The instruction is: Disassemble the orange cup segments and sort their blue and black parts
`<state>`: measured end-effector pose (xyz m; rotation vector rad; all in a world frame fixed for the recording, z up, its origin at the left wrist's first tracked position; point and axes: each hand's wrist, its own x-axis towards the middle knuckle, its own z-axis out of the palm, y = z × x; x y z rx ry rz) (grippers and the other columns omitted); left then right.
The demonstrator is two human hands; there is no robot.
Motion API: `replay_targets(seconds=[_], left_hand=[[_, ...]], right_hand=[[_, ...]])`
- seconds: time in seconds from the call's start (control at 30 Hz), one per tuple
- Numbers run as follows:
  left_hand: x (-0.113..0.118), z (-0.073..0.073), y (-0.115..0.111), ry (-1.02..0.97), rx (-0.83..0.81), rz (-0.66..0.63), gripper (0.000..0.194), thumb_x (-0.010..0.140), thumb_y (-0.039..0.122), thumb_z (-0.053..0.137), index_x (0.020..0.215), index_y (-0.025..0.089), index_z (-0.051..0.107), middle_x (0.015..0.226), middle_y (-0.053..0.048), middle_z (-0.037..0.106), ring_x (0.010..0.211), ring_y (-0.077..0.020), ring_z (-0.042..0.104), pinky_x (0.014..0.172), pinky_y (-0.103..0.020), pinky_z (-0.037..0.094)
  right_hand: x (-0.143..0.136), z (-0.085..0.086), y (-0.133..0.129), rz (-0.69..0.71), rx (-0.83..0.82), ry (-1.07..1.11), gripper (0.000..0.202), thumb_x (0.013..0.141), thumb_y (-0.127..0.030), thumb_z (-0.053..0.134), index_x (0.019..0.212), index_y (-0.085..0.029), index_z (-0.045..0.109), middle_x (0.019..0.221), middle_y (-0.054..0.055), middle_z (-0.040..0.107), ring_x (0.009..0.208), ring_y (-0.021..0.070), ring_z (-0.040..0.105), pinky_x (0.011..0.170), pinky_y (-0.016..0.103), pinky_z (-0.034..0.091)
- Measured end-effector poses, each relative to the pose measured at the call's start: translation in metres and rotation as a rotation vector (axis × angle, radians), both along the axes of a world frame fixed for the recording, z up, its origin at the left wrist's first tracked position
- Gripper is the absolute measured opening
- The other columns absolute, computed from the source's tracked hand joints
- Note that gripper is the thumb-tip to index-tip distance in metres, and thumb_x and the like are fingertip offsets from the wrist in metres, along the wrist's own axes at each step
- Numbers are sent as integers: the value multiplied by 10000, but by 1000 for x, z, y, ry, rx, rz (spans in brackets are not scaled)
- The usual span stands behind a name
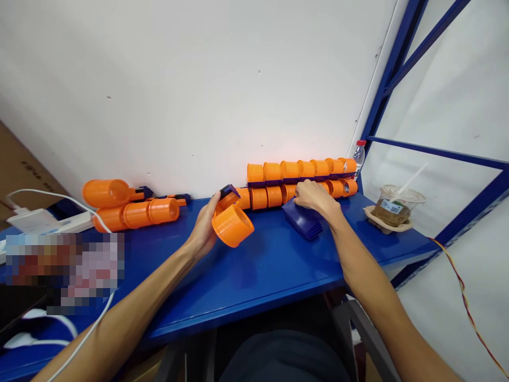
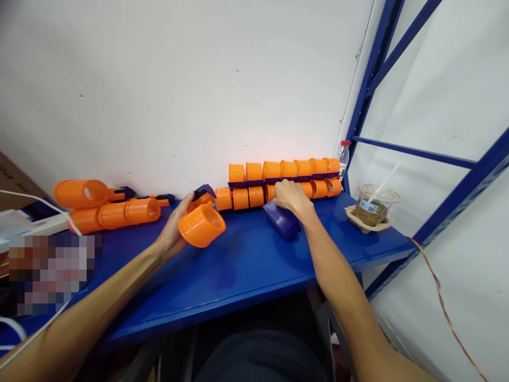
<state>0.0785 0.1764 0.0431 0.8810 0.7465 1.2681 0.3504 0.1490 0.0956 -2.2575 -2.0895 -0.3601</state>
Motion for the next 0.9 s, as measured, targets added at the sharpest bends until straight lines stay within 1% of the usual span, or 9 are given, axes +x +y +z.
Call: replay_targets(seconds=[0.1,0.2,0.27,0.33,0.43,0.6,0.73,0.8,0.9], left_hand=[[-1,-3,3,18,30,14,354,974,447,654,1078,128,765,975,-80,786,748,-157,718,660,-239,570],[-3,-6,8,47,41,31,381,950,479,669,1067,134,782,1018,-91,795,794,-171,726,696,-251,568],[-5,-9,13,85,51,35,417,919,516,693,1072,141,789,1040,-97,799,823,-187,731,708,-264,565],[-7,-12,17,130,63,30,476,878,569,718,1081,145,791,1051,-104,801,858,-209,736,721,-281,560],[-8,-16,20,170,109,11,563,816,632,755,1084,138,791,1060,-115,800,927,-246,736,777,-309,556],[-7,-15,16,205,181,-55,626,768,664,790,1042,101,789,993,-129,796,892,-253,720,802,-318,541],[-5,-12,15,206,209,27,573,796,628,779,1024,103,780,961,-115,787,835,-217,711,721,-274,530],[-5,-12,17,210,198,87,543,811,608,771,1032,112,772,937,-102,781,790,-204,711,667,-260,522],[-7,-17,24,173,188,97,530,873,633,688,1052,138,746,881,-86,767,692,-182,699,583,-244,496]], right_hand=[[-5,5,-2,18,172,74,291,942,-243,539,1044,-122,784,1047,197,775,1014,340,729,837,394,514],[-21,5,-5,227,336,260,327,950,-187,480,1124,-168,756,1007,109,788,971,271,733,869,373,534],[-37,-2,-8,476,340,364,440,889,-133,522,1292,-192,689,1169,87,768,1071,249,716,945,371,543],[-56,-15,-11,703,267,390,668,824,-123,596,1482,-230,547,1431,103,652,1255,274,647,1032,417,535],[-78,-39,-10,885,173,381,911,803,-191,708,1626,-254,324,1622,160,453,1418,335,526,1095,511,516],[-89,-60,-4,942,181,384,806,884,-269,710,1591,-180,334,1510,205,544,1408,342,542,1122,521,501],[-91,-52,-11,914,234,302,893,862,-197,678,1639,-216,239,1618,214,424,1464,347,479,1138,528,485],[-94,-47,-17,910,272,202,892,836,-164,685,1627,-222,276,1647,217,379,1479,367,444,1160,557,456],[-99,-42,-21,906,294,84,703,864,-160,675,1525,-198,438,1515,212,527,1399,373,507,1139,562,464]])
